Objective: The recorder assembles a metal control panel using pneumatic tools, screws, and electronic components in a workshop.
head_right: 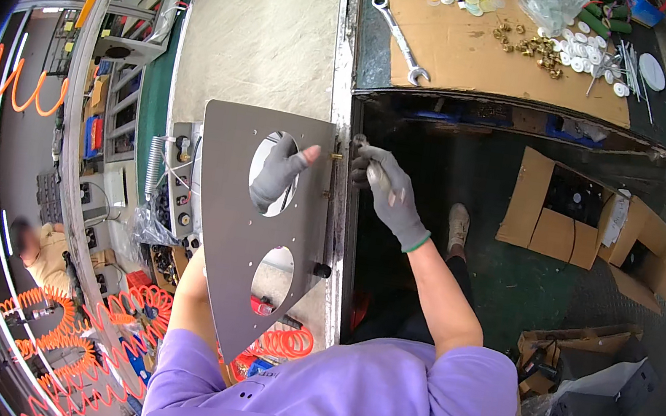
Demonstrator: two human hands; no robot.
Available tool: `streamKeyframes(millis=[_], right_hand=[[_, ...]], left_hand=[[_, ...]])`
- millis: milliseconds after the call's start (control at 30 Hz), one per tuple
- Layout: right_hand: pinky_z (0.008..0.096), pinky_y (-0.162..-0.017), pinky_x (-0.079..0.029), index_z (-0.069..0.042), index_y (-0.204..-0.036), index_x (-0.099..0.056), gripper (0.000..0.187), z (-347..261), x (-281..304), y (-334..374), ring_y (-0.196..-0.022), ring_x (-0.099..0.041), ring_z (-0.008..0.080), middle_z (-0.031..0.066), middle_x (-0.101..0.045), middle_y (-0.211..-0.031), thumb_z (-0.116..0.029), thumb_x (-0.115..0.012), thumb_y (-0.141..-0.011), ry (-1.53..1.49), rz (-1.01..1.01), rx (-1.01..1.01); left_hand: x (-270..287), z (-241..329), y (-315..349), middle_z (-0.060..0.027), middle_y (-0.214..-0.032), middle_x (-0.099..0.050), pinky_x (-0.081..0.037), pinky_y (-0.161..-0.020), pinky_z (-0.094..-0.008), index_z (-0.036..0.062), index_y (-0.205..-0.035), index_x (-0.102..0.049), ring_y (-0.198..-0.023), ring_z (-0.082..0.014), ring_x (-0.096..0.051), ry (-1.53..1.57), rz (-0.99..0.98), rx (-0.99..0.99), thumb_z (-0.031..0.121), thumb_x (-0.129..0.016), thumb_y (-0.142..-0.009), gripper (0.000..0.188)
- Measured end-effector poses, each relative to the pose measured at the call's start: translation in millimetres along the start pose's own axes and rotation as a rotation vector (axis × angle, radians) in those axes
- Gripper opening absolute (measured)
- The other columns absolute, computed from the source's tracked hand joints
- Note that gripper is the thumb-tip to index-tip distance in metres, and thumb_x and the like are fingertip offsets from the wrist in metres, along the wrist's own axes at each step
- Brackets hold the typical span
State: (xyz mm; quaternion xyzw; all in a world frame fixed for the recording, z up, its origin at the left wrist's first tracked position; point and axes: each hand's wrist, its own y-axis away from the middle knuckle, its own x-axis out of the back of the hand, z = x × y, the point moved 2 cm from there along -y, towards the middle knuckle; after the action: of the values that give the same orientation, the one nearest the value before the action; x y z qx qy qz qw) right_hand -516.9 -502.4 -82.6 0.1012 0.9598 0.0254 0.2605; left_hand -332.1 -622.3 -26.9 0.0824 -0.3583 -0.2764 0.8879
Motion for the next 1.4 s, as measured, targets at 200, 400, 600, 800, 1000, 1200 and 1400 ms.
streamKeyframes(millis=[200,400,600,800,1000,1200,1400], right_hand=[[0.0335,-0.079,-0.052,0.002,-0.127,-0.046,0.045,1,-3,26,-0.093,-0.058,0.0190,0.0110,-0.051,-0.111,-0.022,-0.045,-0.089,-0.381,-0.144,-0.255],[0.0269,-0.065,-0.049,-0.005,-0.130,-0.044,0.041,38,4,27,-0.074,-0.055,0.0113,0.0076,-0.057,-0.098,-0.007,-0.044,-0.089,-0.010,0.140,-0.335],[0.0237,-0.064,-0.044,-0.008,-0.119,-0.052,0.030,79,16,19,-0.066,-0.048,0.0089,0.0023,-0.058,-0.082,-0.004,-0.046,-0.090,0.210,0.023,-0.265],[0.0254,-0.062,-0.044,-0.006,-0.107,-0.057,0.022,105,21,15,-0.064,-0.048,0.0093,0.0002,-0.054,-0.072,-0.021,-0.048,-0.094,0.231,0.059,-0.411],[0.0278,-0.060,-0.041,-0.005,-0.086,-0.058,0.050,149,18,11,-0.060,-0.046,0.0116,0.0001,-0.051,-0.067,-0.050,-0.039,-0.094,0.420,0.035,-0.255],[0.0417,-0.063,-0.043,-0.001,-0.078,-0.061,0.064,156,14,14,-0.069,-0.060,0.0347,0.0200,-0.062,-0.072,-0.057,-0.034,-0.092,0.417,0.132,-0.387],[0.0454,-0.061,-0.041,-0.001,-0.064,-0.060,0.076,161,40,-8,-0.066,-0.057,0.0409,0.0224,-0.058,-0.063,-0.063,-0.024,-0.091,0.673,0.158,-0.399]], left_hand=[[3,-2,17,-0.0040,-0.084,-0.052,-0.040,-0.073,-0.0274,0.0008,-0.103,-0.051,-0.078,-0.0133,-0.047,0.484,-0.099,-0.045,0.046,-0.053,-0.091,0.047],[-5,29,17,-0.0112,-0.095,-0.054,-0.042,-0.076,-0.0333,0.0025,-0.110,-0.050,-0.079,-0.0214,-0.050,-0.194,0.056,-0.077,0.033,-0.056,-0.091,0.036],[11,18,62,-0.0129,-0.097,-0.057,-0.043,-0.076,-0.0311,0.0011,-0.109,-0.053,-0.082,-0.0225,-0.053,-0.144,0.187,-0.149,0.030,-0.049,-0.095,0.033],[18,3,119,-0.0133,-0.093,-0.057,-0.043,-0.073,-0.0319,0.0009,-0.108,-0.053,-0.079,-0.0233,-0.053,-0.086,0.157,-0.046,0.031,-0.048,-0.095,0.033],[7,3,126,-0.0137,-0.089,-0.056,-0.044,-0.071,-0.0328,0.0007,-0.107,-0.053,-0.076,-0.0242,-0.054,-0.052,0.148,0.067,0.031,-0.048,-0.095,0.033],[3,-2,135,-0.0142,-0.085,-0.056,-0.044,-0.068,-0.0337,0.0005,-0.106,-0.053,-0.073,-0.0250,-0.055,-0.014,0.147,0.175,0.032,-0.048,-0.095,0.033],[4,-11,144,-0.0146,-0.080,-0.056,-0.044,-0.065,-0.0345,0.0003,-0.105,-0.053,-0.070,-0.0259,-0.055,0.043,0.132,0.276,0.032,-0.047,-0.095,0.034]])
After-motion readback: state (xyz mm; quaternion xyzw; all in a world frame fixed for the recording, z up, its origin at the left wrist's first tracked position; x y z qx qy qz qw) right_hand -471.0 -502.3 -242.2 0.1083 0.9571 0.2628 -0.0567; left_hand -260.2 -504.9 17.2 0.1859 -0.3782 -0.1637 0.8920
